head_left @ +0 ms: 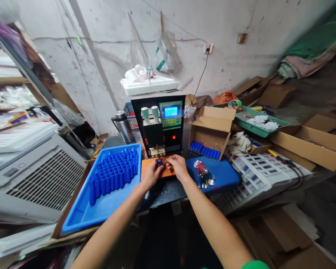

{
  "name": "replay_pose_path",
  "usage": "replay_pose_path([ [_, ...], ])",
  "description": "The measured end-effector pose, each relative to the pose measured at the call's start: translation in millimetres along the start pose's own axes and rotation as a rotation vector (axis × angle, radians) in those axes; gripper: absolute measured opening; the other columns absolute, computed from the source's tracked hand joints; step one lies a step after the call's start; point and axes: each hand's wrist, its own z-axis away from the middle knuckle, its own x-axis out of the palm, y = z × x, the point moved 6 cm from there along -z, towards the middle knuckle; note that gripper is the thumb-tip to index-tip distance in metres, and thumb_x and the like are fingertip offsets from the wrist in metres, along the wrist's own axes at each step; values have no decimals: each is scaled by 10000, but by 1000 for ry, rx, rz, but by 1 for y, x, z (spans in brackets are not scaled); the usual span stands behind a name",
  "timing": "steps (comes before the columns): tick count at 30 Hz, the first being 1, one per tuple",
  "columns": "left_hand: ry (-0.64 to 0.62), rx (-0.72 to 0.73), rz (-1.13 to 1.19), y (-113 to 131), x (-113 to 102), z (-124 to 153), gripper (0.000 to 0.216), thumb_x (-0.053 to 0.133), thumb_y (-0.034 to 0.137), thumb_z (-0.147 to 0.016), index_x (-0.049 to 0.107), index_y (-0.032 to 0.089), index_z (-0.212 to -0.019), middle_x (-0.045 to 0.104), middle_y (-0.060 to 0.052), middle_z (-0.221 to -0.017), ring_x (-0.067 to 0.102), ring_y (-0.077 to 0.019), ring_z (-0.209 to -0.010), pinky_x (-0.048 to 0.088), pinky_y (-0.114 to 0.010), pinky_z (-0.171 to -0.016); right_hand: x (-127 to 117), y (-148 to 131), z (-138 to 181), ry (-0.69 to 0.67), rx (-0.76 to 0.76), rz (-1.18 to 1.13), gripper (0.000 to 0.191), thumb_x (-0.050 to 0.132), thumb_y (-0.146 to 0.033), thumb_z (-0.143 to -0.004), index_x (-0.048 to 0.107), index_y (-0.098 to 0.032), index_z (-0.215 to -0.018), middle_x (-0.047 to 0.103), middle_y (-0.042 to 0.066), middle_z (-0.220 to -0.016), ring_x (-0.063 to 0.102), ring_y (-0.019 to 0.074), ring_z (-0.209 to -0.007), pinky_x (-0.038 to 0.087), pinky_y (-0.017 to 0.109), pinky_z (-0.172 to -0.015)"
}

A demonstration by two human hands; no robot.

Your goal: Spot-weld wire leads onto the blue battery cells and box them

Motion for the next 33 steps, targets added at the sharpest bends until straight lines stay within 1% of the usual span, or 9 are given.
replay_pose_path([
  [4, -3, 31, 57, 0, 2, 0, 246, 512, 317, -872, 599, 148, -1029, 671, -54, -908, 609, -195, -851, 472, -316, -828, 10, 2, -5, 18, -14, -18, 198, 720, -291, -618, 566, -173, -656, 602, -18, -533, 556, 116, -478, 431, 200, -451],
  [8, 19, 47, 86, -3, 4, -2, 265, 538, 330, -871, 612, 147, -1048, 676, -59, -886, 625, -212, -874, 479, -337, -849, 18, 5, -8, 22, -32, 16, 181, 683, -310, -620, 577, -172, -669, 597, -22, -534, 543, 117, -474, 428, 208, -461],
  [12, 37, 78, 106, -4, 4, -3, 260, 542, 320, -870, 612, 152, -1056, 677, -60, -878, 629, -212, -851, 486, -332, -825, 20, 9, -12, 42, -81, 71, 182, 661, -327, -612, 558, -183, -655, 576, -35, -535, 540, 125, -483, 420, 210, -457],
  [16, 46, 84, 59, -2, 4, -2, 238, 531, 287, -866, 604, 155, -1049, 676, -55, -884, 614, -200, -797, 481, -318, -769, 18, 11, -16, 58, -158, 194, 175, 634, -351, -649, 567, -191, -679, 578, -28, -552, 544, 137, -502, 413, 217, -460],
  [20, 57, 94, 35, -1, 3, -2, 227, 528, 267, -865, 604, 151, -1044, 671, -54, -862, 611, -202, -809, 475, -323, -780, 16, 10, -17, 85, -227, 295, 167, 615, -353, -679, 582, -190, -695, 600, -7, -588, 574, 158, -575, 431, 226, -505],
  [25, 50, 99, 20, -3, 4, -3, 182, 519, 262, -868, 602, 144, -979, 660, -62, -853, 602, -198, -785, 470, -319, -758, 19, 8, -14, 83, -244, 292, 170, 612, -352, -685, 569, -188, -685, 603, 0, -626, 573, 164, -620, 438, 234, -539],
  [30, 50, 93, 3, -4, 4, -4, 201, 512, 261, -872, 596, 136, -1006, 652, -56, -826, 588, -190, -731, 474, -316, -716, 21, 6, -12, 84, -243, 277, 156, 609, -331, -674, 557, -185, -667, 588, -3, -638, 557, 161, -633, 432, 236, -558],
  [33, 45, 97, 20, -4, 5, -4, 186, 511, 262, -871, 597, 139, -982, 655, -63, -836, 599, -201, -764, 480, -331, -752, 21, 6, -12, 87, -243, 280, 150, 605, -326, -672, 559, -184, -666, 589, -3, -642, 555, 163, -639, 431, 240, -568],
])
